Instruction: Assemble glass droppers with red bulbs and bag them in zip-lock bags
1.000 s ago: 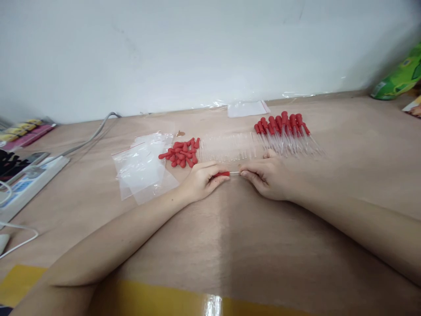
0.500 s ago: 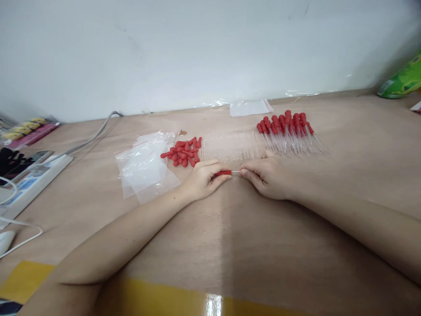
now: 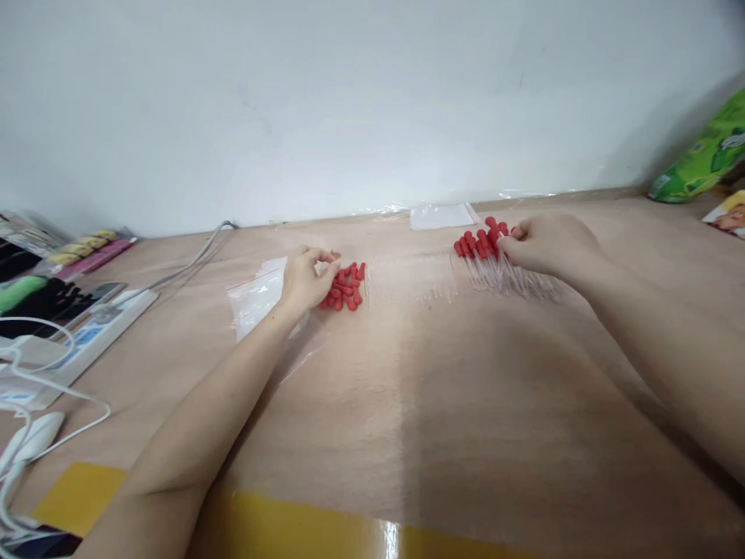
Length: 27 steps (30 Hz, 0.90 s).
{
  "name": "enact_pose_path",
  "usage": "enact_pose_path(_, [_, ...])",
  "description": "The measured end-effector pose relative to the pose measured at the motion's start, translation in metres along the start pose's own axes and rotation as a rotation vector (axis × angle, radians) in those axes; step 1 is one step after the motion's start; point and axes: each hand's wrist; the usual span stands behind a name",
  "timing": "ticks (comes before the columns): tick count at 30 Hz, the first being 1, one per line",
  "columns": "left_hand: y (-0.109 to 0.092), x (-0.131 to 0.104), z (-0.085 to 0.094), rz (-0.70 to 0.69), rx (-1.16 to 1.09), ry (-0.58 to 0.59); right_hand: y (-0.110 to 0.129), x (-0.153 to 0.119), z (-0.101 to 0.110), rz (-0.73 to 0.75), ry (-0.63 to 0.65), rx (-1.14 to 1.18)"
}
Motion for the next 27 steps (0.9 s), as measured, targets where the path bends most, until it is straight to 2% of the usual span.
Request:
enact_pose_path(3, [0.007,0.002,0.002,0.065,0.053,0.03,-0.002,0.005,-0.005,-0.115,0.058,-0.008])
enact_pose_path(7, [0.005,0.003,-0.004,0.035,0.072,0.095,0.002,0.001,-0.01,-0.106,0.056,-0.008])
enact_pose_path(12, [-0.01,0.012,-0.017,-0.002,0.084,0.172,0.006,0.001,-0.012,-0.07,0.004,-0.006])
enact_pose_path(14, [-0.017,0.017,-0.022,0.031,0.102,0.198,0.007,0.004,-0.014,-0.065,0.007,-0.013])
enact_pose_path(20, [-0.026,0.025,-0.033,0.239,0.043,0.382,0.004,0.011,-0.025,-0.086,0.018,-0.062])
enact_pose_path(24, [-0.025,0.025,-0.037,0.248,0.091,0.306,0.009,0.006,-0.026,-0.001,-0.09,-0.04])
enact_pose_path(27, [-0.024,0.026,-0.041,0.246,0.111,0.274,0.024,-0.002,-0.023,0.05,-0.06,-0.025])
Point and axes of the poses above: each hand's wrist, its own x-axis towards the middle knuckle, its own z-axis out of the back of the hand, y = z × x, and after that the axes turned 5 degrees about -x, right-handed
